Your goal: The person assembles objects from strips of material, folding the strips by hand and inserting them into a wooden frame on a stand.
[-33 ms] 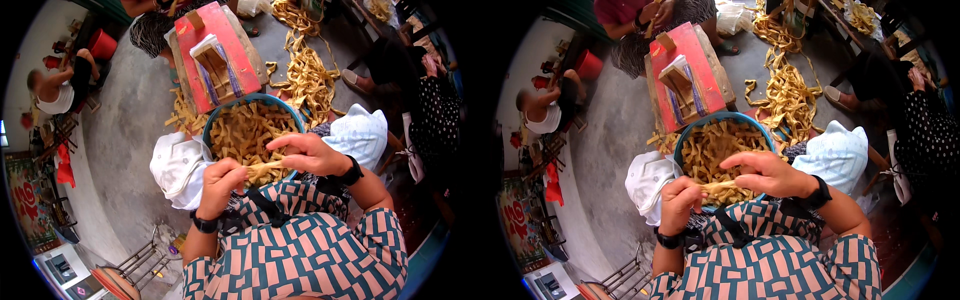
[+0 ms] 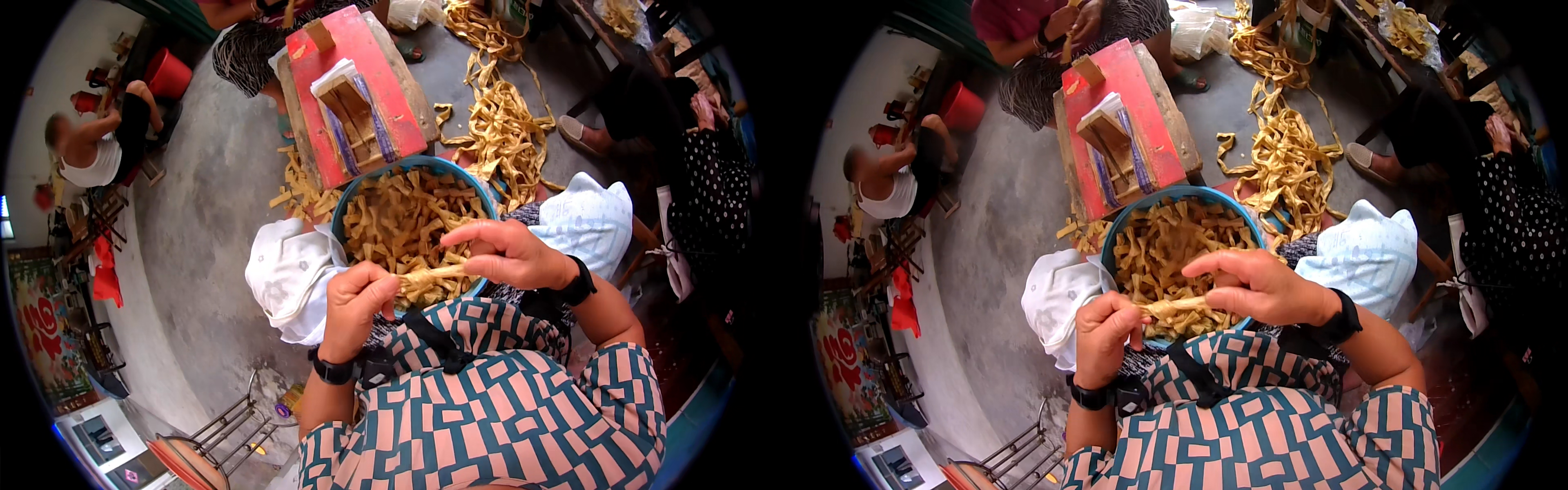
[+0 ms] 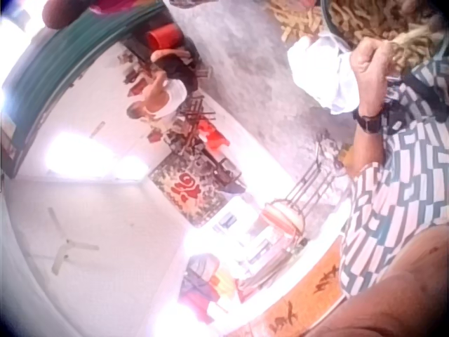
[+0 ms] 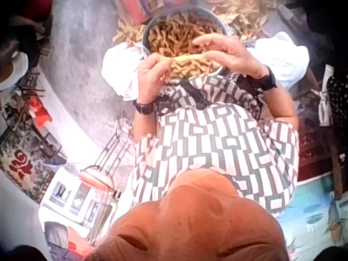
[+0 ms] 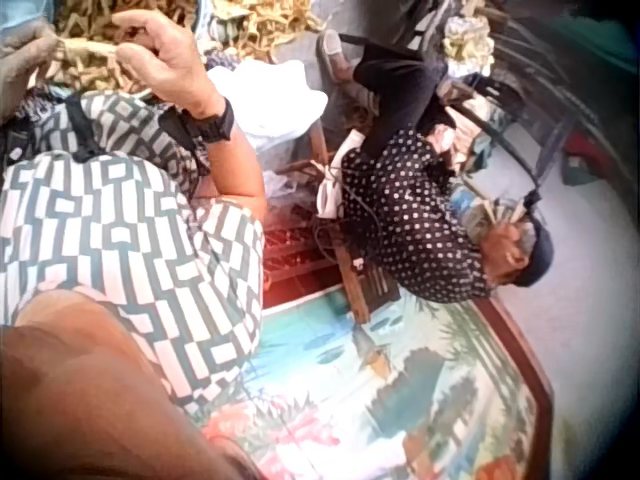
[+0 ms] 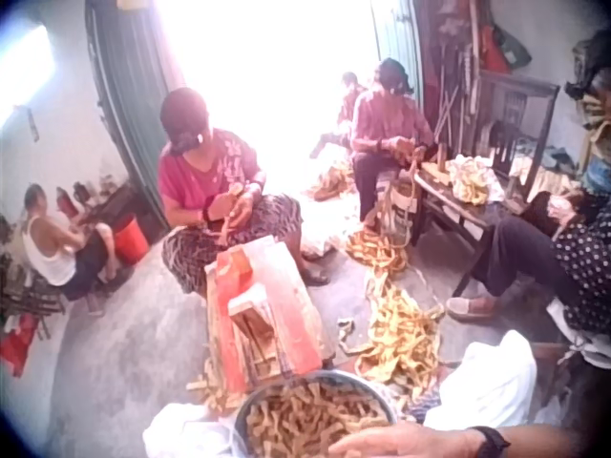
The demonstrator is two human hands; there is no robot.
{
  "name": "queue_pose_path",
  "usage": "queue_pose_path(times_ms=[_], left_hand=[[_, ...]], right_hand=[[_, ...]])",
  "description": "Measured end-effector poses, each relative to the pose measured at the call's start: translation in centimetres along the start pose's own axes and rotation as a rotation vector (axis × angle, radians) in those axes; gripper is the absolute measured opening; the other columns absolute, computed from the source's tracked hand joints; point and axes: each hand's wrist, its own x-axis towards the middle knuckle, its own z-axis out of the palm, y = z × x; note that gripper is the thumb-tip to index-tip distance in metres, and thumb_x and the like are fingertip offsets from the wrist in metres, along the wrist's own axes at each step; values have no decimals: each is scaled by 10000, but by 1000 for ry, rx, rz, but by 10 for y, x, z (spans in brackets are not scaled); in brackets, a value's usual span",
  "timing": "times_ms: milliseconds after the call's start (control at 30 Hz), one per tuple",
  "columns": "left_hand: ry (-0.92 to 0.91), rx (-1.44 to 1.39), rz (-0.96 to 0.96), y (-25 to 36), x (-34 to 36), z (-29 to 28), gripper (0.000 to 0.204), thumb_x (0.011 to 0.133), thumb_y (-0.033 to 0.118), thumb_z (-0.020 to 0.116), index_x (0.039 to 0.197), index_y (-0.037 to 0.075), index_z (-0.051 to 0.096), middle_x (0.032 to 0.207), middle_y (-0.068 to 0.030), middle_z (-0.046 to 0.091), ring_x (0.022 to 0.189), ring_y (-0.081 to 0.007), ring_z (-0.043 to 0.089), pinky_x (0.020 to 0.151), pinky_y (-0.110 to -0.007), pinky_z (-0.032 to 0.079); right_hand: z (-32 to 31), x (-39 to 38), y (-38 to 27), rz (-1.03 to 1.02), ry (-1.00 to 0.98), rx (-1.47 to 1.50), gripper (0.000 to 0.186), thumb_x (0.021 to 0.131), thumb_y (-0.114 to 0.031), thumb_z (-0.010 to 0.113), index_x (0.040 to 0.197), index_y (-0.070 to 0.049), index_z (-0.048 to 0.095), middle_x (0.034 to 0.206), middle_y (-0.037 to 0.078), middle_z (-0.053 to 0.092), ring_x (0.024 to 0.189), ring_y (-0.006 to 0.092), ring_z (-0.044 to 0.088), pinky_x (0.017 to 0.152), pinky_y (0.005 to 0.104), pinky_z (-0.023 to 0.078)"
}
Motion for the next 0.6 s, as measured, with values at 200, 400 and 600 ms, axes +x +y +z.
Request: queue_pose_path(times_ms=[200, 400, 600], left_hand=[[-90, 94, -23, -4, 9, -12, 233, 1032, 150, 575, 903, -23, 662, 779, -51, 659, 658, -128, 620, 678, -258, 500], [42, 634, 351, 28, 28, -1, 150, 981, 73, 600, 1051, -30, 683, 886, -102, 701, 805, -203, 670, 729, -308, 507], [-301, 1214, 590, 23, 33, 49, 107, 950, 98, 629, 1028, 40, 674, 998, -168, 653, 922, -388, 616, 809, -477, 490]], right_hand=[[13, 9, 29, -106, -11, -367, 158, 943, -190, 711, 1022, -53, 718, 742, 134, 676, 693, 302, 699, 619, 383, 531], [4, -2, 41, -365, 161, -824, 141, 821, -154, 688, 815, -102, 556, 630, 87, 553, 635, 310, 666, 530, 430, 508], [22, 11, 30, -506, 155, -925, 126, 780, -172, 643, 791, -69, 573, 658, 94, 646, 636, 305, 674, 527, 417, 512]])
